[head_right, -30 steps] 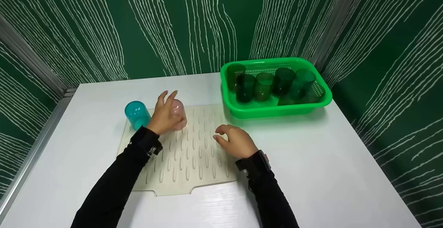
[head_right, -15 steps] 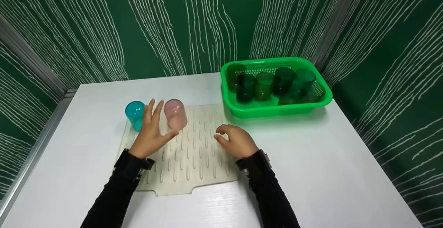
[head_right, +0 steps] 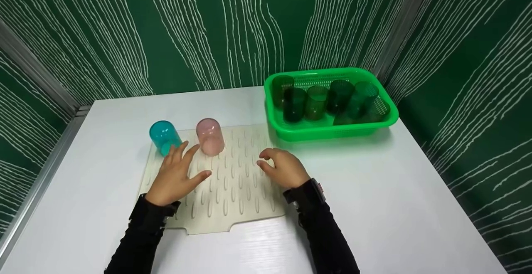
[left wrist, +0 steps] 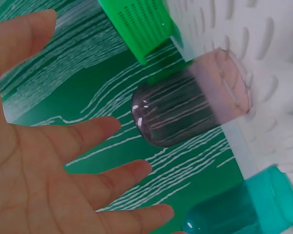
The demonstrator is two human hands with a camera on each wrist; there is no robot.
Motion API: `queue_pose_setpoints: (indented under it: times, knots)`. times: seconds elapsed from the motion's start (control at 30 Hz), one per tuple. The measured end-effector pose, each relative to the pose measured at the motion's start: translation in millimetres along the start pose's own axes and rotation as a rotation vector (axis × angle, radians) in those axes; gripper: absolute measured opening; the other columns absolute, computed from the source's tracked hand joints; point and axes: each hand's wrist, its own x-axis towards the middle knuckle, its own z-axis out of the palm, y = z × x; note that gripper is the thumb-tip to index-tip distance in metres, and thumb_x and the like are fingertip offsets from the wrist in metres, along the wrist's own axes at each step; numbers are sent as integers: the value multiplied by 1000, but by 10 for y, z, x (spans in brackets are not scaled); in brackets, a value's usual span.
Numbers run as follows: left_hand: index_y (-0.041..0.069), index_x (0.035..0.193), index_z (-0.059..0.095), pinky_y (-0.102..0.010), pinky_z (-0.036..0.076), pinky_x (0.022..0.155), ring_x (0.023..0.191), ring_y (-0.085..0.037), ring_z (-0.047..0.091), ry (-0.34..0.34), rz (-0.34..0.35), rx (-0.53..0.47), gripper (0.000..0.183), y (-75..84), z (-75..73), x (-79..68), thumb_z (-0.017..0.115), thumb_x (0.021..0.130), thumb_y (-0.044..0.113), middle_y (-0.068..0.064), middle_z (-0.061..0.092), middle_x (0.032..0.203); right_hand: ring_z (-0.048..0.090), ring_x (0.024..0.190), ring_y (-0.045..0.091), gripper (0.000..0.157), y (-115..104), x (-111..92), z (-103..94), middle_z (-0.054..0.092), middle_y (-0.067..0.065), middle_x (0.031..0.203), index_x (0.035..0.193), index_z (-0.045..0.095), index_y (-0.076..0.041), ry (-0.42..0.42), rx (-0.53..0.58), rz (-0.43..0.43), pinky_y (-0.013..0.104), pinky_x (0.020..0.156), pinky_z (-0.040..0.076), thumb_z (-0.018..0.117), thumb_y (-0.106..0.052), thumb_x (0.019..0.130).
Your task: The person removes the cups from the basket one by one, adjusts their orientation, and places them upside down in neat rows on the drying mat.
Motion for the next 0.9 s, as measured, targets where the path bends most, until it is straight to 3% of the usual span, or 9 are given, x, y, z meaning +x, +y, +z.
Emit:
queue_pose_setpoints:
  times: [0.13,0.3,0.5,0.67,0.8,0.9]
  knots:
    - [1,155,53,-81,27,121,154,-66,26,-23,-15,-8,75,-24,25,-35,77,98,43,-36,43,160,63,131,44,27,0,8,-7,73,22,130,127,72,3,17,8,-9,61,112,49,66,-16,107]
    - [0,153,55,-80,27,121,154,-66,28,-42,-34,7,72,-25,35,-60,76,99,42,-35,44,160,58,139,43,39,-10,23,-49,62,23,145,143,62,0,87,13,-27,60,114,48,66,-15,107]
    - [1,154,54,-80,28,121,155,-64,29,-39,-45,35,77,0,26,-67,80,95,44,-33,45,160,58,138,50,58,1,202,-283,46,31,160,155,50,-2,181,-83,-98,65,107,52,73,-11,103]
    - [2,155,53,-80,28,121,155,-64,28,-40,-37,45,86,22,28,-67,86,89,46,-34,44,161,38,153,57,77,65,439,-602,18,29,176,167,35,-12,103,-126,-62,72,114,44,75,-21,102]
    - [3,156,52,-80,29,120,155,-64,28,-43,-26,55,89,12,33,-70,88,87,45,-34,44,161,10,164,56,80,133,623,-802,5,25,180,171,25,-16,21,-202,11,73,127,22,69,-30,106]
    - [3,157,51,-80,29,121,155,-65,29,-56,-24,49,90,3,39,-67,89,86,44,-33,43,162,-3,164,55,80,221,753,-889,0,24,180,173,20,-17,-28,-274,94,73,131,10,64,-35,109]
